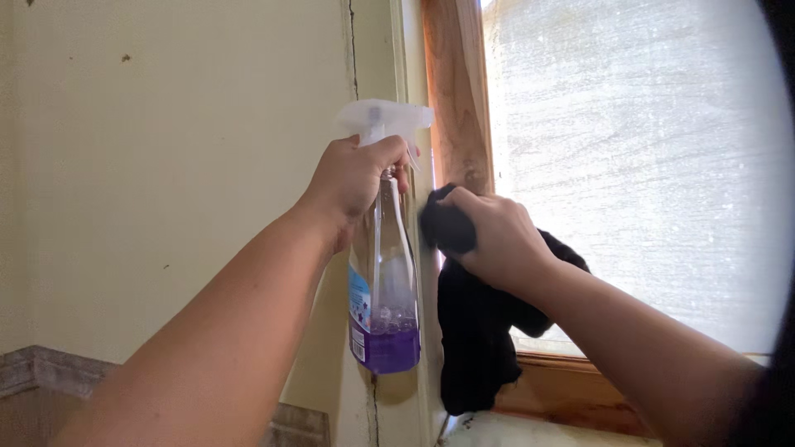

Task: The person sprays a cleaning solution onto a wooden window frame and wipes it with a black cloth. They repeatedly spray and wipe along the bottom sill, side jambs, and top header of the frame.

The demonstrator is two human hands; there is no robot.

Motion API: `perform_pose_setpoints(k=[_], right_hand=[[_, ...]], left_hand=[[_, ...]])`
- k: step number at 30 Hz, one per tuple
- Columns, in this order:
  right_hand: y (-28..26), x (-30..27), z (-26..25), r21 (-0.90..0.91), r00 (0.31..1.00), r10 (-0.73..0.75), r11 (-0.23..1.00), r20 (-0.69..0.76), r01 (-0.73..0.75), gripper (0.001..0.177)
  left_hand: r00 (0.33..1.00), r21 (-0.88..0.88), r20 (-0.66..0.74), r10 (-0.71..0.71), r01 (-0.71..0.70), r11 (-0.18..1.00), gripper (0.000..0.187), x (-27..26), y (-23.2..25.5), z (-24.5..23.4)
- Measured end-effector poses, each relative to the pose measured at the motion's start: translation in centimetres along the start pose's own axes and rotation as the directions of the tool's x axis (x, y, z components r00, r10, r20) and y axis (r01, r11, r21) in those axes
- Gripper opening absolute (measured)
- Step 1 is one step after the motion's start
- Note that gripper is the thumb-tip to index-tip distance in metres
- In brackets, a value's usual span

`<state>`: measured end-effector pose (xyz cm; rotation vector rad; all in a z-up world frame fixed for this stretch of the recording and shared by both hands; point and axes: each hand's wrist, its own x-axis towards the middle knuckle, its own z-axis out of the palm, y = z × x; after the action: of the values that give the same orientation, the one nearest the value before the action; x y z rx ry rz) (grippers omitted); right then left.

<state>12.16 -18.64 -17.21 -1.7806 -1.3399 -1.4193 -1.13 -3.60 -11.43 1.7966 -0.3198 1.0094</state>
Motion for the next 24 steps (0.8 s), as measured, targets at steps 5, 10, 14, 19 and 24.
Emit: perform_pose_setpoints(k=[5, 10, 14, 19, 24], right_hand=[[0.8, -0.9, -1.1, 0.064, 0.976, -0.013, 0.998, 0.219, -0.001, 0.035], [2.5, 1.9, -2.4, 0.203, 0.992, 0.009, 0.979, -0.126, 0.017, 0.040], [1.3, 3.3, -0.3, 0.268, 0.962, 0.156, 0.959, -0.223, -0.094, 0.042], [-0.7, 0.2, 2.2, 0.219, 0.964, 0.084, 0.975, -0.253, -0.027, 0.045], [-2.0, -3.7, 2.1, 0.304, 0.984, 0.079, 0.952, -0.157, -0.028, 0.048]], left_hand=[[0.999, 0.050, -0.035, -0.009, 0.011, 0.999, 0.024, -0.8, -0.8, 0.2], [0.998, 0.064, -0.062, -0.012, 0.016, 0.998, 0.022, -0.4, -1.6, 0.2], [0.999, -0.035, 0.010, 0.031, -0.030, 0.999, 0.020, 0.0, -2.0, 0.2], [1.000, 0.072, -0.024, -0.019, 0.021, 0.997, 0.018, -0.6, -1.7, 0.2], [0.998, -0.024, 0.061, -0.008, 0.009, 1.000, 0.025, -0.8, -1.2, -0.4]])
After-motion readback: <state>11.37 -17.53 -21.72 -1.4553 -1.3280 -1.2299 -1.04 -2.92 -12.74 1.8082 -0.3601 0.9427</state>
